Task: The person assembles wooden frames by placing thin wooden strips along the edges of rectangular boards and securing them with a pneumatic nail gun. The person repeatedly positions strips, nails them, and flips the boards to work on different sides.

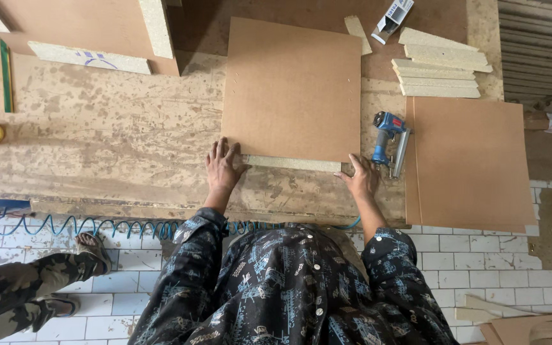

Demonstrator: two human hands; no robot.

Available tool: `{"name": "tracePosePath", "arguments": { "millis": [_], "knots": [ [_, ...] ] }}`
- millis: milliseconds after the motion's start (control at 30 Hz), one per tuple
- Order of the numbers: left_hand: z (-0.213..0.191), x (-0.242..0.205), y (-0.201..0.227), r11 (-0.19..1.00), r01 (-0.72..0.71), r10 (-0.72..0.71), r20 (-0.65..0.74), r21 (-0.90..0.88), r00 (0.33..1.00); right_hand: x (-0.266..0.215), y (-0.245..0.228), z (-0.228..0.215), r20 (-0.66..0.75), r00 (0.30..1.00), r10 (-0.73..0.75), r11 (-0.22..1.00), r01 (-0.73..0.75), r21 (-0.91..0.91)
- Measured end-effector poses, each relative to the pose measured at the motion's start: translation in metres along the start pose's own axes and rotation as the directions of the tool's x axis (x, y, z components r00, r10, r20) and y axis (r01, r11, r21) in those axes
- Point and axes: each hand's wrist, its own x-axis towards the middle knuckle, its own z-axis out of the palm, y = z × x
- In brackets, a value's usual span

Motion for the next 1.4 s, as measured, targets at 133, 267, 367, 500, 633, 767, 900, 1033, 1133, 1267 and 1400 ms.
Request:
{"name": "tracePosePath", "arguments": {
  "millis": [133, 267, 367, 500, 633, 767, 900, 1033, 1133, 1267, 1400],
  "knots": [
    [0.024, 0.006, -0.01, 0.998, -0.017, 0.014, -0.04, -0.065, 0.999, 0.004, -0.003, -0.001, -0.071, 0.997, -0.001, 1.0, 0.002, 0.02],
    [0.035, 0.005, -0.016, 0.999, -0.034, 0.034, -0.028, -0.003, 0.999, 0.007, 0.001, 0.003, -0.091, 0.996, -0.018, 0.999, 0.022, 0.045],
    [0.035, -0.003, -0.013, 0.993, -0.085, 0.089, -0.04, 0.081, 0.995, -0.002, 0.007, 0.007, -0.091, 0.996, 0.0, 1.0, -0.001, -0.019],
    [0.022, 0.008, -0.009, 0.991, -0.096, 0.103, -0.064, 0.096, 0.993, 0.013, 0.007, 0.02, -0.135, 0.991, 0.01, 1.0, -0.013, -0.024],
    [0.022, -0.003, -0.003, 0.989, -0.098, 0.102, -0.039, 0.109, 0.994, -0.001, 0.017, 0.028, -0.165, 0.986, 0.005, 0.999, -0.013, -0.05],
    [0.018, 0.001, -0.003, 0.985, -0.132, 0.141, -0.067, 0.114, 0.988, 0.007, 0.02, 0.036, -0.177, 0.984, -0.008, 0.992, -0.014, -0.122],
    [0.016, -0.002, -0.001, 0.989, -0.108, 0.116, -0.08, 0.096, 0.99, 0.004, 0.019, 0.037, -0.191, 0.981, 0.007, 0.992, -0.031, -0.124],
    [0.017, 0.002, 0.001, 0.984, -0.13, 0.145, -0.118, 0.125, 0.982, 0.003, 0.019, 0.036, -0.208, 0.978, 0.021, 0.997, -0.035, -0.063],
    [0.019, 0.0, 0.0, 0.984, -0.141, 0.157, -0.155, 0.109, 0.975, 0.003, 0.017, 0.036, -0.226, 0.974, 0.009, 0.998, -0.022, -0.053],
    [0.022, 0.001, -0.003, 0.982, -0.148, 0.168, -0.183, 0.122, 0.969, 0.005, 0.015, 0.038, -0.257, 0.966, 0.006, 1.0, -0.011, -0.019],
    [0.027, 0.0, -0.004, 0.982, -0.154, 0.174, -0.193, 0.112, 0.966, 0.003, 0.018, 0.04, -0.244, 0.969, 0.03, 0.999, -0.035, -0.015]
  ]
}}
